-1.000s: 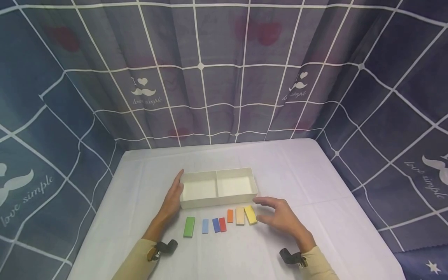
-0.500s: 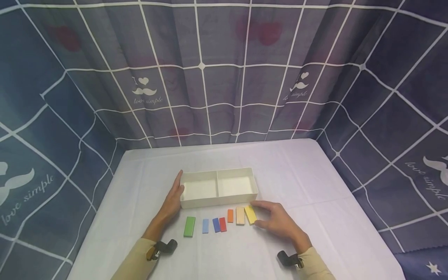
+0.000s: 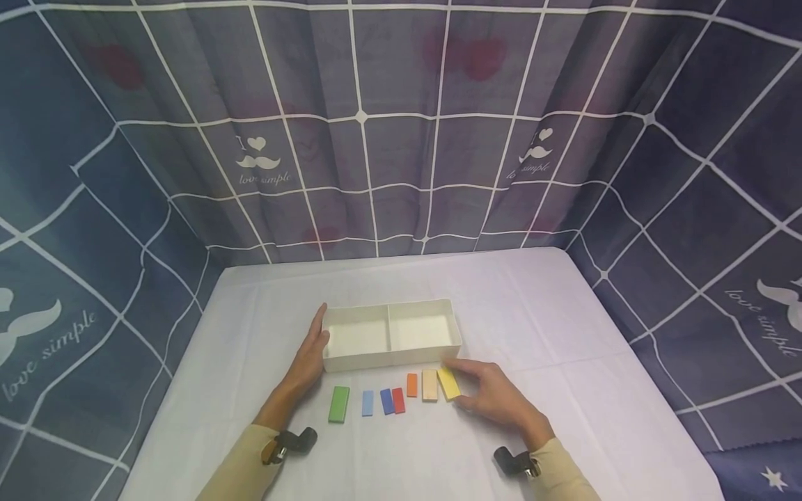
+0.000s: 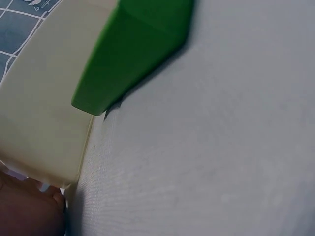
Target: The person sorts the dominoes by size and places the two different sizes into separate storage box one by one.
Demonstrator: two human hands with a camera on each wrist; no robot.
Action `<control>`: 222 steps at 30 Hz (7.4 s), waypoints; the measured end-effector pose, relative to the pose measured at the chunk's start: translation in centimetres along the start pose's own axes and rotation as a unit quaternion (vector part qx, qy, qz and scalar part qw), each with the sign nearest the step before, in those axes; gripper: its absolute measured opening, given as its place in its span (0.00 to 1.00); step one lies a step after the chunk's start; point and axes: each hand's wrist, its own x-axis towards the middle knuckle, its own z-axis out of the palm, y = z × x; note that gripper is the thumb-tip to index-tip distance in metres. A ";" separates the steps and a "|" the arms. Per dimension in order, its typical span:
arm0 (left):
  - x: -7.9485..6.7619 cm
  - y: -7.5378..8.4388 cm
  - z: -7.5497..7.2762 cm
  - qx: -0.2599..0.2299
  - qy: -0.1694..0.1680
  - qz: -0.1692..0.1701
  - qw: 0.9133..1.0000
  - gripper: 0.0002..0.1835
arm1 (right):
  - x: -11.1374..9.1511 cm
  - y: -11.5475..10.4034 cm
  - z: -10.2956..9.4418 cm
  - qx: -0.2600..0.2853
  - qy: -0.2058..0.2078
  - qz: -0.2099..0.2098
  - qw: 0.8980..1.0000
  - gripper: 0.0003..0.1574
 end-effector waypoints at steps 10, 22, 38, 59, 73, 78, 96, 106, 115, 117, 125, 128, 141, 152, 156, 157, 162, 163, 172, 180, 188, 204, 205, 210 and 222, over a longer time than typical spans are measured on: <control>0.1 -0.1 -0.2 -0.007 -0.008 0.003 1.000 0.34 | 0.3 0.2 0.3 -0.014 -0.003 -0.001 1.000 0.46; 0.0 -0.3 -0.2 -0.015 -0.011 -0.009 1.000 0.33 | 0.2 -0.2 0.2 -0.038 0.005 -0.006 0.999 0.43; 0.1 -0.4 -0.1 -0.026 -0.016 -0.005 1.000 0.33 | -0.1 -1.4 -0.9 -0.059 0.024 -0.021 0.998 0.42; 0.0 -0.2 -0.1 -0.028 -0.012 -0.012 0.999 0.33 | 0.8 -4.6 -5.4 -0.095 0.055 -0.080 0.991 0.43; 0.0 -0.3 -0.1 -0.029 -0.015 -0.017 0.999 0.33 | 2.8 -5.2 -6.6 -0.116 0.062 -0.083 0.988 0.42; 0.0 -0.1 -0.1 -0.029 -0.015 -0.017 0.999 0.33 | 4.1 -5.5 -6.9 -0.120 0.064 -0.090 0.987 0.41; -0.3 0.0 0.0 -0.036 -0.013 -0.021 0.999 0.33 | 8.5 -5.4 -5.6 -0.080 0.035 -0.084 0.993 0.39; -0.2 0.0 0.0 -0.037 -0.011 -0.020 0.999 0.33 | 10.8 -5.1 -4.1 -0.064 0.016 -0.077 0.995 0.38; -0.3 0.1 0.0 -0.032 -0.006 -0.026 0.999 0.34 | 12.8 -5.0 -2.3 -0.089 -0.011 -0.089 0.992 0.35; -0.3 0.0 0.0 -0.027 -0.007 -0.029 0.999 0.34 | 13.2 -5.0 -2.0 -0.090 -0.020 -0.090 0.992 0.35; -0.2 -0.2 0.0 -0.047 -0.017 -0.016 0.999 0.34 | 14.7 -4.8 -0.8 -0.101 -0.052 -0.075 0.991 0.35; -0.2 -0.3 -0.1 -0.051 -0.020 -0.016 0.998 0.33 | 15.2 -4.6 -0.4 -0.100 -0.062 -0.067 0.991 0.36; -0.3 -0.3 0.1 -0.046 -0.015 -0.027 0.998 0.34 | 16.5 -4.5 0.9 -0.113 -0.089 -0.061 0.988 0.41; -0.2 -0.1 0.1 -0.045 -0.011 -0.021 0.999 0.34 | 17.2 -4.7 1.1 -0.134 -0.101 -0.075 0.983 0.38; -0.1 -0.1 0.1 -0.046 -0.010 -0.020 0.999 0.34 | 17.2 -4.7 1.0 -0.128 -0.096 -0.073 0.984 0.40; -0.1 -0.1 0.1 -0.047 -0.011 -0.020 0.999 0.34 | 17.1 -4.7 0.9 -0.125 -0.093 -0.070 0.985 0.40; 0.0 -0.2 0.2 -0.050 -0.014 -0.018 0.999 0.34 | 16.4 -4.9 0.2 -0.098 -0.080 -0.062 0.990 0.42; 0.0 -0.2 0.2 -0.050 -0.015 -0.017 0.999 0.34 | 16.2 -4.9 0.0 -0.092 -0.078 -0.057 0.991 0.43; -0.1 -0.1 0.0 -0.044 -0.015 -0.025 0.999 0.33 | 14.4 -5.0 -1.5 -0.027 -0.048 -0.049 0.997 0.39; -0.1 -0.1 0.1 -0.044 -0.015 -0.022 0.999 0.34 | 12.7 -4.9 -2.3 0.011 -0.004 -0.075 0.997 0.36; -0.1 -0.1 0.2 -0.043 -0.012 -0.018 0.999 0.34 | 10.6 -4.9 -3.2 0.071 0.010 -0.057 0.996 0.37; 0.0 -0.2 0.2 -0.045 -0.013 -0.012 0.999 0.34 | 5.7 -4.2 -4.2 0.140 0.046 -0.065 0.987 0.32; 0.0 -0.2 0.2 -0.045 -0.012 -0.011 0.999 0.34 | 5.4 -4.2 -4.2 0.141 0.051 -0.068 0.986 0.31; 0.0 -0.2 0.2 -0.041 -0.010 -0.015 0.999 0.34 | 4.1 -3.8 -4.1 0.154 0.061 -0.080 0.983 0.28; -0.2 -0.1 0.1 -0.040 -0.009 -0.013 0.999 0.34 | 1.7 -2.2 -2.6 0.159 0.045 -0.058 0.985 0.30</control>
